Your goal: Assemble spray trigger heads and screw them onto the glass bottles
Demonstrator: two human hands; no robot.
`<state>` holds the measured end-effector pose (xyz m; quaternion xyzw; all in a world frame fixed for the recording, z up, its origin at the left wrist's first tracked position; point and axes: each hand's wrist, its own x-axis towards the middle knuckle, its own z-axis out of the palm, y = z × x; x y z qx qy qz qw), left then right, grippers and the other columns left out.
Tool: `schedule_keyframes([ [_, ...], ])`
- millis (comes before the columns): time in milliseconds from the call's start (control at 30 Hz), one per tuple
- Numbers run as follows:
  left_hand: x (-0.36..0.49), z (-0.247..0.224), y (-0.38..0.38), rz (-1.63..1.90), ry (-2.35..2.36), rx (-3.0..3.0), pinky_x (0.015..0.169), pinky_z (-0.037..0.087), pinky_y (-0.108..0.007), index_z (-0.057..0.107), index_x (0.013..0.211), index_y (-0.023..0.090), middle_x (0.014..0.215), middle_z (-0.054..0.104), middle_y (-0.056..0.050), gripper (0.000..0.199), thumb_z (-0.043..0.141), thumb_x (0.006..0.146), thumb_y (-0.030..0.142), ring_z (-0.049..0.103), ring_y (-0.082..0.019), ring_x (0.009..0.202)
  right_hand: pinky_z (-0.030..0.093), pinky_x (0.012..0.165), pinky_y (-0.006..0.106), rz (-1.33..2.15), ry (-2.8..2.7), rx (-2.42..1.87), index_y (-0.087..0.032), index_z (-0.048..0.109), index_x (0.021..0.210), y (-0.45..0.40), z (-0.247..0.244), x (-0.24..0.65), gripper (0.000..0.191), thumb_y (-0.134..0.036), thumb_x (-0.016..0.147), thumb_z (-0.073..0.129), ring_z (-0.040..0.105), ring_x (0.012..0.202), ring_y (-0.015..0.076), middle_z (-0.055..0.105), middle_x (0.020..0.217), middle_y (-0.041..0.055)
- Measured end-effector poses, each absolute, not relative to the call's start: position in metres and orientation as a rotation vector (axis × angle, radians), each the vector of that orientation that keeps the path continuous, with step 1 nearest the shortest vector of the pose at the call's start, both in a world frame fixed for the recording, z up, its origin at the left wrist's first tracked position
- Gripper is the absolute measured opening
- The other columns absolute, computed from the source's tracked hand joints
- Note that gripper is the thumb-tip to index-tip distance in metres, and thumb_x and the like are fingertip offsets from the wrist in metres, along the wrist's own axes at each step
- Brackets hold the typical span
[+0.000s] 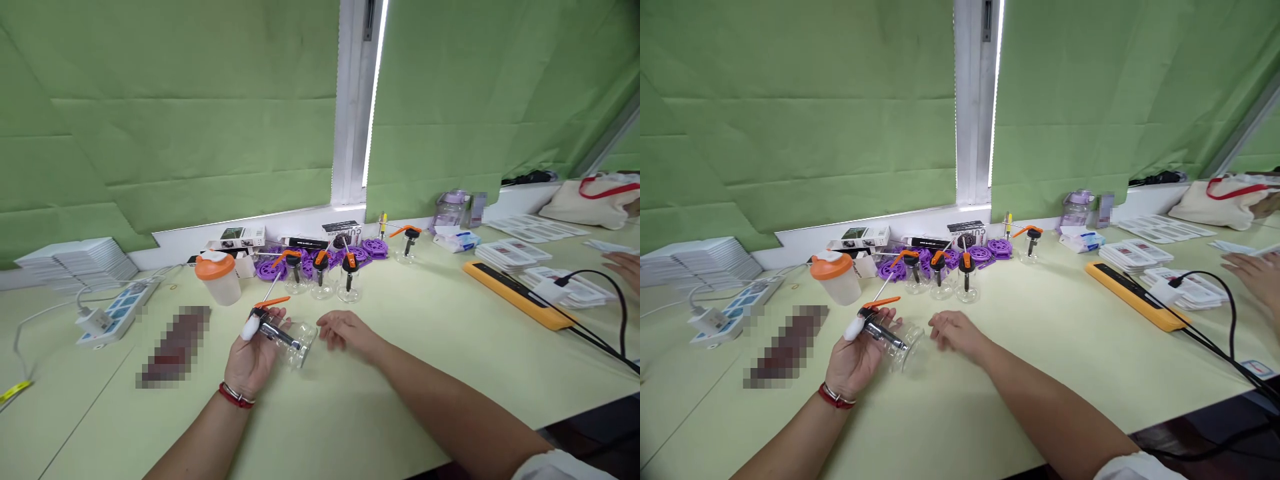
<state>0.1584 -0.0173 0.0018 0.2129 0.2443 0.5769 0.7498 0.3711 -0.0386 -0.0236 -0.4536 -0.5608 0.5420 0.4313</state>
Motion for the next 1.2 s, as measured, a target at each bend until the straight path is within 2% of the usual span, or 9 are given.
schedule_keyframes([
  [167, 0.159, 0.0, -0.02, 1.234, 0.555, 0.71, 0.086, 0.049, -0.033, 0.063, 0.094, 0.017, 0.105, 0.065, -0.008, 0.022, 0.067, 0.072, 0.022, 0.059, -0.022, 0.102, 0.048, 0.055, 0.027, 1.839, -1.212, -0.843, -0.024, 0.041, 0.117, -0.062, -0.008, 0.356, 0.058, -0.059, 0.074, 0.059, 0.065, 0.065, 0.0175, 0.064, 0.081, 0.0032],
  [300, 0.156, -0.002, -0.018, 1.199, 0.901, 1.193, 0.045, 0.042, -0.019, 0.057, 0.073, 0.016, 0.065, 0.056, 0.002, 0.016, 0.064, 0.074, 0.03, 0.051, -0.009, 0.053, 0.04, 0.041, 0.02, 1.746, -1.185, -1.008, -0.021, 0.044, 0.105, -0.06, -0.007, 0.356, 0.048, -0.059, 0.077, 0.055, 0.055, 0.047, 0.0117, 0.058, 0.067, -0.0018],
  [400, 0.157, 0.0, -0.017, 1.132, 1.132, 1.336, 0.034, 0.028, -0.018, 0.047, 0.065, 0.018, 0.052, 0.041, 0.006, 0.032, 0.051, 0.08, 0.045, 0.035, -0.007, 0.04, 0.038, 0.041, 0.021, 1.578, -1.374, -1.127, -0.02, 0.044, 0.108, -0.062, -0.006, 0.358, 0.049, -0.058, 0.079, 0.052, 0.052, 0.046, 0.0115, 0.055, 0.067, -0.0015],
  [533, 0.161, 0.003, -0.018, 1.057, 1.256, 1.232, 0.032, 0.025, -0.019, 0.044, 0.065, 0.02, 0.05, 0.036, 0.007, 0.035, 0.049, 0.078, 0.052, 0.032, -0.007, 0.038, 0.049, 0.073, 0.036, 0.849, -1.917, -1.156, -0.024, 0.042, 0.126, -0.071, 0.0, 0.365, 0.063, -0.042, 0.07, 0.067, 0.057, 0.088, 0.0215, 0.054, 0.105, 0.0093],
  [667, 0.162, 0.0, -0.018, 1.073, 1.257, 1.086, 0.03, 0.022, -0.019, 0.042, 0.066, 0.021, 0.051, 0.033, 0.008, 0.037, 0.05, 0.076, 0.055, 0.028, -0.007, 0.036, 0.037, 0.097, 0.047, 0.368, -2.188, -1.082, -0.028, 0.039, 0.134, -0.071, 0.003, 0.372, 0.078, -0.042, 0.065, 0.074, 0.04, 0.119, 0.0307, 0.037, 0.132, 0.0132],
  [767, 0.161, -0.002, -0.019, 1.145, 1.217, 1.11, 0.031, 0.024, -0.018, 0.041, 0.064, 0.02, 0.051, 0.032, 0.008, 0.038, 0.049, 0.077, 0.055, 0.029, -0.007, 0.038, 0.044, 0.09, 0.046, 0.808, -1.939, -1.17, -0.025, 0.019, 0.142, -0.069, -0.002, 0.37, 0.087, -0.061, 0.073, 0.059, 0.049, 0.112, 0.0283, 0.043, 0.128, 0.0153],
  [867, 0.159, -0.002, -0.02, 1.179, 1.208, 1.177, 0.033, 0.027, -0.018, 0.044, 0.065, 0.019, 0.051, 0.034, 0.007, 0.037, 0.05, 0.078, 0.053, 0.032, -0.007, 0.04, 0.052, 0.07, 0.04, 1.328, -1.737, -1.154, -0.023, 0.015, 0.142, -0.073, -0.006, 0.365, 0.067, -0.061, 0.088, 0.031, 0.062, 0.084, 0.0212, 0.056, 0.107, 0.0132],
  [1067, 0.161, 0.0, -0.022, 1.148, 1.203, 1.145, 0.033, 0.025, -0.017, 0.044, 0.064, 0.019, 0.051, 0.035, 0.007, 0.037, 0.05, 0.077, 0.053, 0.031, -0.007, 0.041, 0.039, 0.097, 0.046, 0.946, -1.819, -1.056, -0.028, 0.035, 0.134, -0.081, 0.003, 0.368, 0.078, -0.049, 0.067, 0.07, 0.043, 0.121, 0.0281, 0.036, 0.137, 0.0136],
  [1200, 0.163, 0.0, -0.023, 1.124, 1.195, 1.199, 0.034, 0.027, -0.016, 0.044, 0.065, 0.019, 0.052, 0.036, 0.007, 0.036, 0.051, 0.077, 0.052, 0.033, -0.006, 0.041, 0.053, 0.065, 0.045, 1.618, -1.485, -1.157, -0.023, 0.026, 0.135, -0.078, 0.005, 0.366, 0.066, -0.066, 0.085, 0.03, 0.063, 0.083, 0.0242, 0.053, 0.115, 0.0162],
])
